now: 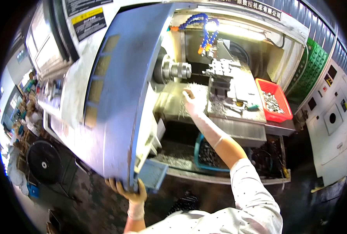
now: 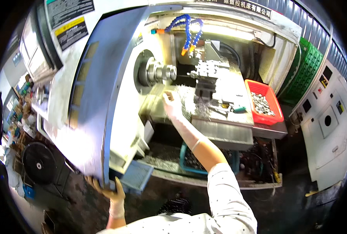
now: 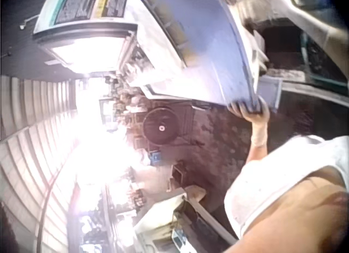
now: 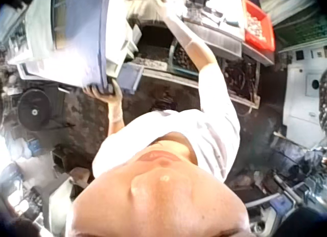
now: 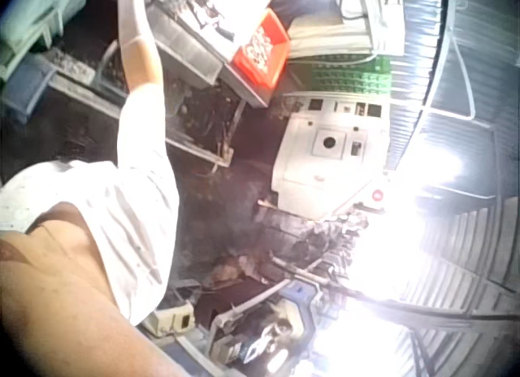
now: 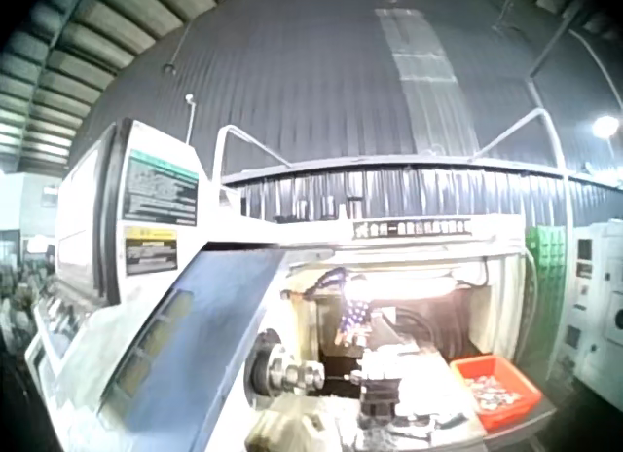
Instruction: The person operates a CNC lathe, opening and closing the machine door, loading metal parts into the chuck, and using a wrench to tighten the chuck. They also spray coolant onto the chuck and handle small metal parts, placing them into a red basket.
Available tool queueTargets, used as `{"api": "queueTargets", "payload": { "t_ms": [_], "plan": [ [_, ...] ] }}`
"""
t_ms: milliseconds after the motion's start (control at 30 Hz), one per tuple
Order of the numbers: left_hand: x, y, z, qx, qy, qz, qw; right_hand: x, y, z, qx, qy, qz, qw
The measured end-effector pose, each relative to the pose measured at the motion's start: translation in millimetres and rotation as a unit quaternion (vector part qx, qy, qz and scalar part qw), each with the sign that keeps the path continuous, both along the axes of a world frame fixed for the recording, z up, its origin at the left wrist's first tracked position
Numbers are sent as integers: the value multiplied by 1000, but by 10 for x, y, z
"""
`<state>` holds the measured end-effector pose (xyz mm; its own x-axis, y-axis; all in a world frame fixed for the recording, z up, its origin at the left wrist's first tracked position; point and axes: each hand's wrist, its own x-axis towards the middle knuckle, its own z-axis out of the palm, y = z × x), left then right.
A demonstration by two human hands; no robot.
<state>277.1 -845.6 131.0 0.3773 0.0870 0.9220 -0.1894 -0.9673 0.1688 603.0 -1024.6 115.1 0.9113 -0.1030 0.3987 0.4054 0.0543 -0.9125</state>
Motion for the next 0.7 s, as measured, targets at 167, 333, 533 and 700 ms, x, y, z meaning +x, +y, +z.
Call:
{"api": "queueTargets", "payload": {
  "t_ms": [167,333,533,700],
  "plan": [
    [-61,53,-263,-48,-7,35,998,1172,-221,334,121,300,-30,946],
    [-90,-103,-329,-23,21,65,997,1764,-275,189,73,232,-13,970],
    [-129,-118,-203,1,57,89,994,1691,-192,158,109,239,-43,964],
    [-119,-92,-114,20,80,106,991,1633,-135,176,309,231,-22,922]
  ]
}}
